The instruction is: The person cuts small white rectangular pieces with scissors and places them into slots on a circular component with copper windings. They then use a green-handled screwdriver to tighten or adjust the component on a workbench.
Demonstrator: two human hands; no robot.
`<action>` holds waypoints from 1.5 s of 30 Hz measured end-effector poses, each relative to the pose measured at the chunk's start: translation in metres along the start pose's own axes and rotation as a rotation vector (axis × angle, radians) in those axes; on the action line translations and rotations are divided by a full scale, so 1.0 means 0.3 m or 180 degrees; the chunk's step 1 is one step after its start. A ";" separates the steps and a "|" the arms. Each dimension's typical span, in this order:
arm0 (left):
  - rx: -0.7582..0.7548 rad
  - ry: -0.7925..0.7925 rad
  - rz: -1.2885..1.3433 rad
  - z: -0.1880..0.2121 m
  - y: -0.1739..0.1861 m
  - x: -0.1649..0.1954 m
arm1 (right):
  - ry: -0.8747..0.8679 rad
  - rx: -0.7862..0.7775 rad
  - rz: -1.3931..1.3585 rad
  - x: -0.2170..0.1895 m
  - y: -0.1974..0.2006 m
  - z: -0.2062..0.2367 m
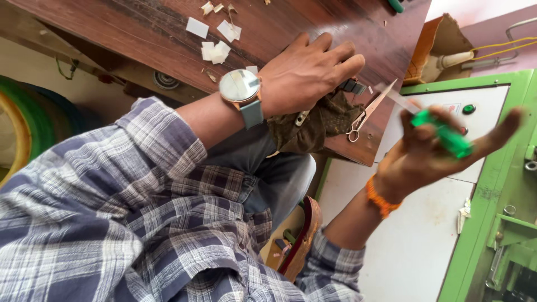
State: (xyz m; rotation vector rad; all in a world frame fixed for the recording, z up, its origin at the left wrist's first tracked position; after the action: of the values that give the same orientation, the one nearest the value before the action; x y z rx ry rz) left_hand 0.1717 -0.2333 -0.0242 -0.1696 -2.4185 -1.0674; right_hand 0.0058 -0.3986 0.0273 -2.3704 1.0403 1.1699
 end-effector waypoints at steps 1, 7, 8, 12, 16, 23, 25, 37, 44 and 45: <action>-0.0018 0.0029 0.0013 -0.004 0.000 0.001 | 0.0148 -0.0113 0.0224 -0.019 -0.017 0.044; -0.0027 -0.0051 -0.0021 -0.019 -0.009 -0.003 | 0.0180 -0.0475 0.0911 0.013 -0.055 0.137; -0.0031 -0.0069 -0.0024 -0.020 -0.012 -0.006 | 0.0304 -0.0531 0.0983 0.025 -0.052 0.135; -0.0072 -0.0052 -0.0037 -0.022 -0.022 -0.018 | 0.0590 -0.0550 0.1077 0.064 -0.054 0.111; -0.0074 -0.0068 -0.0063 -0.034 -0.022 -0.016 | 0.0857 -0.0276 0.1164 0.051 -0.100 0.079; -0.0117 -0.0023 -0.0127 -0.045 -0.023 -0.008 | 0.0201 0.0414 0.0755 0.048 -0.157 0.097; -0.0232 0.0025 -0.0080 -0.050 -0.027 -0.009 | 0.0244 0.0432 0.0800 0.050 -0.167 0.098; -0.0348 0.0143 0.0122 -0.055 -0.020 -0.003 | 0.1034 -0.0859 0.1593 -0.010 -0.219 0.064; 0.0009 0.0033 0.0060 -0.053 -0.033 -0.001 | 0.0832 -0.0337 0.1178 0.051 -0.205 0.142; 0.0016 0.0028 0.0015 -0.054 -0.032 -0.001 | 0.0815 -0.0396 0.1171 0.051 -0.202 0.144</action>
State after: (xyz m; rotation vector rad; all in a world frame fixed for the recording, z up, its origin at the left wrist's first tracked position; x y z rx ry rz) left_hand 0.1754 -0.2515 -0.0215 -0.1686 -2.4115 -1.0578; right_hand 0.0313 -0.3403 -0.0144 -2.5468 1.5859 1.0894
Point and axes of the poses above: each hand's wrist, its own z-axis away from the middle knuckle, its own y-axis out of the back of the hand, x = y × z, the point moved 4 cm from there along -z, towards the middle knuckle, and after that the axes turned 9 degrees about z, right-handed, at the moved point
